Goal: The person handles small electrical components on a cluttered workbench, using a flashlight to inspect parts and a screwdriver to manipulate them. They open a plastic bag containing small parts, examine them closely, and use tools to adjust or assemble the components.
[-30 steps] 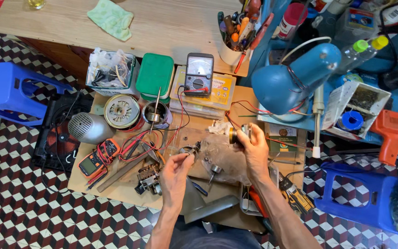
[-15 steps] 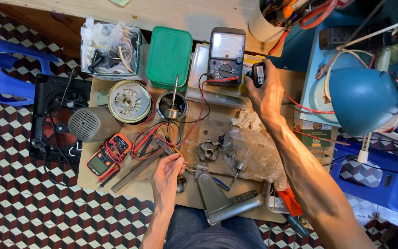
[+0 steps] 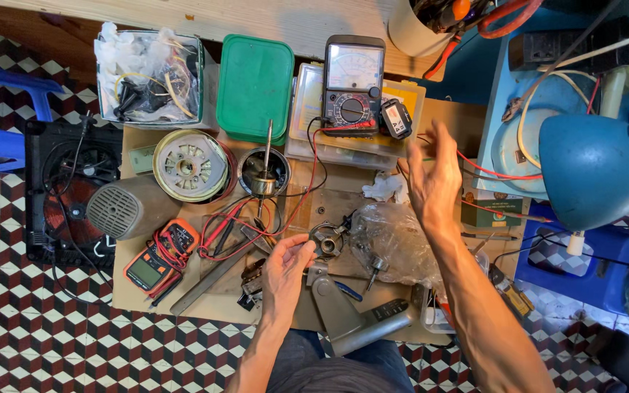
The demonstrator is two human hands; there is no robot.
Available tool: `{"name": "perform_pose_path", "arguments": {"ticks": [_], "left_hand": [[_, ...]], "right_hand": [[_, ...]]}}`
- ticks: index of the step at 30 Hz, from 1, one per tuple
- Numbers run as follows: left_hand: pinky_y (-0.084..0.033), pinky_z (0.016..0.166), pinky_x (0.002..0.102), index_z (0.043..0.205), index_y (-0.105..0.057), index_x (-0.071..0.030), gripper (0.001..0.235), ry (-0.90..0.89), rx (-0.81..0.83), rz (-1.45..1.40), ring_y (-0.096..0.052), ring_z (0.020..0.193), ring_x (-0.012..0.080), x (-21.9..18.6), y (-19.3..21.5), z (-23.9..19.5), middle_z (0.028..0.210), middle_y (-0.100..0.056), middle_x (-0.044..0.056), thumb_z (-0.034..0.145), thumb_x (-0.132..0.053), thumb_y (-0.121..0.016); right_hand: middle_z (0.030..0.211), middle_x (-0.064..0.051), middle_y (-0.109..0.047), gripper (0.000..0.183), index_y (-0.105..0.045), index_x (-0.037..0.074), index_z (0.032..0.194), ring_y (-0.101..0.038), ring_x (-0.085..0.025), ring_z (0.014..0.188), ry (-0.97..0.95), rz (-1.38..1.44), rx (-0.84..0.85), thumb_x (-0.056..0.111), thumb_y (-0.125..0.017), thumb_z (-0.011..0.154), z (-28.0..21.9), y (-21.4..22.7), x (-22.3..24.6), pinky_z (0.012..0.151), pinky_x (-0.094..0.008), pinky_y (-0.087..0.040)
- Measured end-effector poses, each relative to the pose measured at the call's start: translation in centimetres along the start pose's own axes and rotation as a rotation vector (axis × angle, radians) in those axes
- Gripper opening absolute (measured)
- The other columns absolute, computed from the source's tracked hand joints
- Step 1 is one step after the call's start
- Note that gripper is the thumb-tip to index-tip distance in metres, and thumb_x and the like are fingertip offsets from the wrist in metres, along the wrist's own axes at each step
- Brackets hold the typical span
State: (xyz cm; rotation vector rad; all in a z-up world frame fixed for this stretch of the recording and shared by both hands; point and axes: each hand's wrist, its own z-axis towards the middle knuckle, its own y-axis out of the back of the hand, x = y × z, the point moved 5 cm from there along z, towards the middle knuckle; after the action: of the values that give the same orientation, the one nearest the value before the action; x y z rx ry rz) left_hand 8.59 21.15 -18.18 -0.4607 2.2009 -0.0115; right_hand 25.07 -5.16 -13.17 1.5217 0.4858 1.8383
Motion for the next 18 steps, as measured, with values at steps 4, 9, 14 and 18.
{"name": "perform_pose_path", "arguments": {"ticks": [4,9,14,18], "left_hand": [[-0.054,0.078,0.024,0.118,-0.068,0.0,0.036,0.065,0.007,-0.01,-0.066,0.082,0.0099,0.6,-0.4,0.2,0.092,-0.072,0.004,0.092,-0.024,-0.072],[-0.053,0.076,0.024,0.117,-0.068,0.0,0.033,0.031,-0.006,-0.019,-0.064,0.081,0.0094,0.6,-0.6,0.2,0.09,-0.069,0.002,0.094,-0.024,-0.071],[-0.055,0.079,0.027,0.117,-0.066,-0.001,0.033,-0.012,0.056,-0.057,-0.065,0.084,0.0107,0.1,-2.6,0.2,0.095,-0.068,0.005,0.094,-0.025,-0.065],[-0.054,0.077,0.026,0.116,-0.067,-0.001,0.038,0.014,0.196,-0.165,-0.065,0.087,0.0099,0.0,-6.3,-0.1,0.103,-0.067,0.005,0.093,-0.029,-0.056]], "right_hand": [[0.092,-0.018,-0.071,0.019,-0.068,0.009,0.113,-0.07,-0.034,0.076,0.152,-0.211,0.365,0.016,-0.067,0.095,-5.9,-4.0,-2.8,0.066,-0.048,-0.056],[0.077,-0.021,-0.069,0.014,-0.069,0.009,0.102,-0.067,-0.042,0.071,0.152,-0.582,0.698,0.021,-0.066,0.094,-4.8,-10.5,-7.8,0.063,-0.054,-0.052],[0.087,-0.022,-0.07,0.01,-0.07,0.006,0.101,-0.067,-0.041,0.075,0.167,-0.231,0.36,0.011,-0.069,0.092,-5.6,-2.7,-3.6,0.062,-0.051,-0.052],[0.101,-0.017,-0.071,0.013,-0.066,0.001,0.112,-0.07,-0.021,0.089,-0.325,0.426,0.146,0.006,-0.066,0.099,-8.9,5.4,-1.4,0.08,-0.032,-0.056]]}}
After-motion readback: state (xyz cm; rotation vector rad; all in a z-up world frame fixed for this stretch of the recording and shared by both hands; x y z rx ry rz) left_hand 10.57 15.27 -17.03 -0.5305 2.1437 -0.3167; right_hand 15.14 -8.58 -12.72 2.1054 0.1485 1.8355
